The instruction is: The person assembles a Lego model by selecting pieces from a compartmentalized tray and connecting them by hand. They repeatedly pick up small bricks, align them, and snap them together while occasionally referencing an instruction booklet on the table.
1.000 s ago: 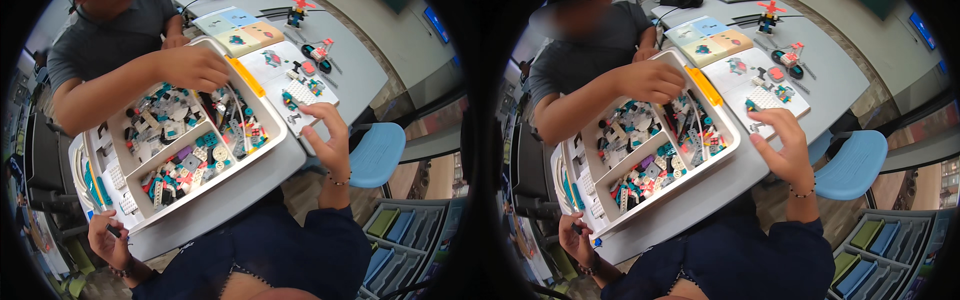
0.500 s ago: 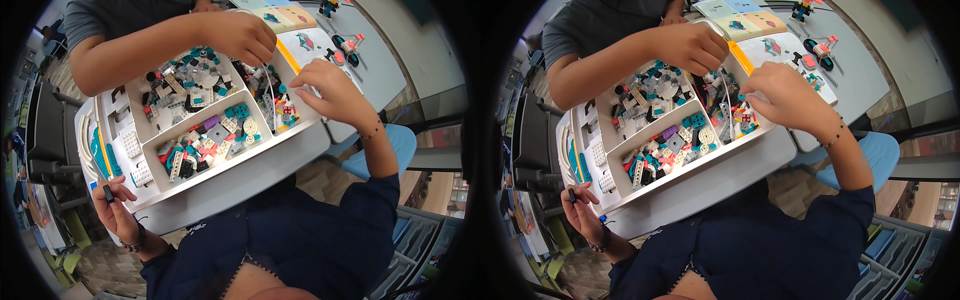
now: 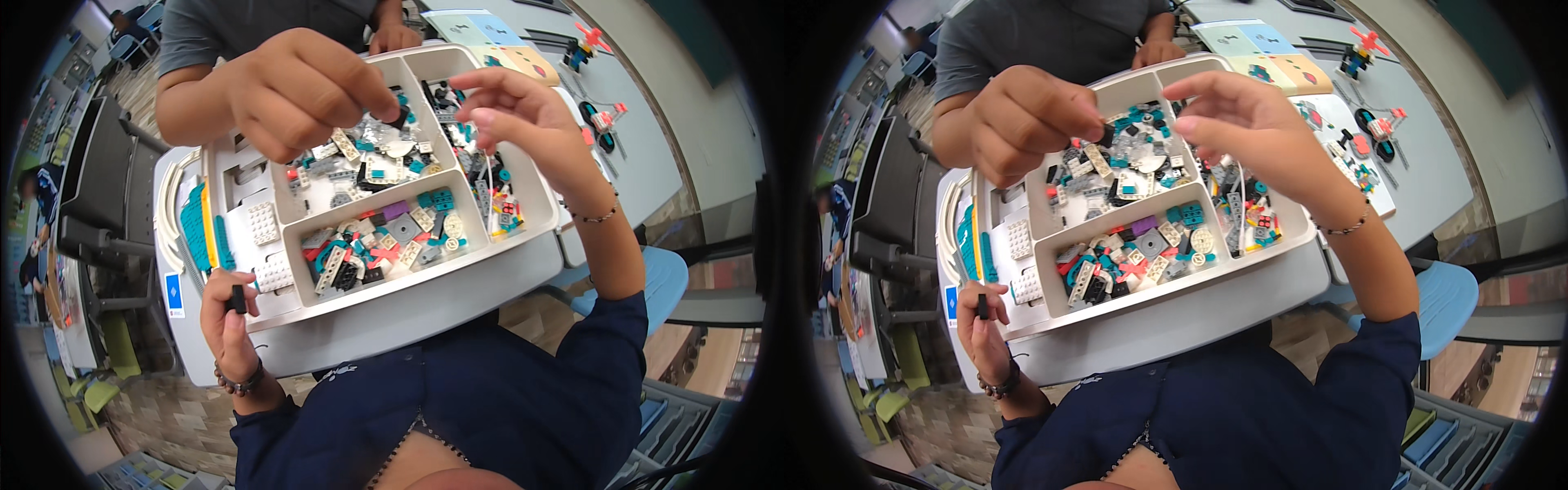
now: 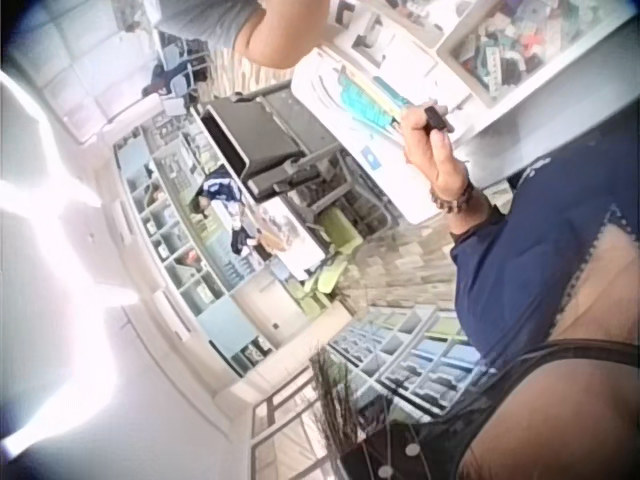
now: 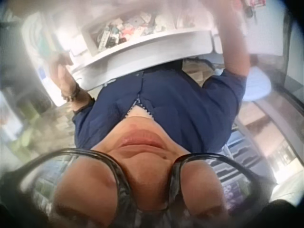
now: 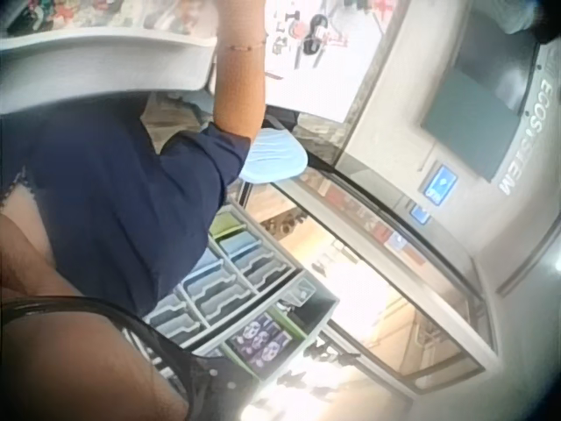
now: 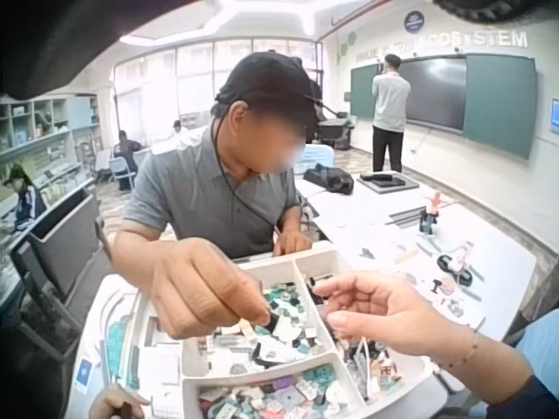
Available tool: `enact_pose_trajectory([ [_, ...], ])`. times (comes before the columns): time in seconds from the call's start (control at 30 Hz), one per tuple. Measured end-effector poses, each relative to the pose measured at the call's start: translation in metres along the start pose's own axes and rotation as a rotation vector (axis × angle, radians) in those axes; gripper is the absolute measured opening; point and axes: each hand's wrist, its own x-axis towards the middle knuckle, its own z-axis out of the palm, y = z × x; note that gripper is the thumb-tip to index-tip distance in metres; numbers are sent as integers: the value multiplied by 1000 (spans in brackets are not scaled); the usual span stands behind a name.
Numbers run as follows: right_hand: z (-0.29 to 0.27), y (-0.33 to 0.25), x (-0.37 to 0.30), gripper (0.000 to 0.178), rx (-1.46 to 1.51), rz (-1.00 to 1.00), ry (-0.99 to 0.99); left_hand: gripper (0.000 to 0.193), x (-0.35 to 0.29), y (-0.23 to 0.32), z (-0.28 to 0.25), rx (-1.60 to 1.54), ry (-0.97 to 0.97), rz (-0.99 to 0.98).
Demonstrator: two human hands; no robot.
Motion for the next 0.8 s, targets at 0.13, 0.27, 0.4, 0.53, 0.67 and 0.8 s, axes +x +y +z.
enact_pose_trajectory([
  [0.13, 29, 13, 18, 34, -53, -151, -61, 30, -1, 2, -3, -9, -11, 3],
  [0.27, 42, 18, 24, 32, 55, -265, 10, 30, -1, 4, -3, -29, 31, 27],
  [0.4, 41, 17, 24, 30, 167, -322, 68, 31, -4, 3, -1, -36, 48, 5],
  [0.53, 37, 15, 18, 26, 139, -294, 123, 31, -3, 5, 3, -45, 45, 12],
  [0.67, 18, 14, -4, 25, 147, -244, 144, 33, -3, 17, 12, -79, 64, 37],
  [0.8, -27, 30, -50, 21, 116, -237, 360, 42, -8, 11, 13, -17, 113, 59],
])
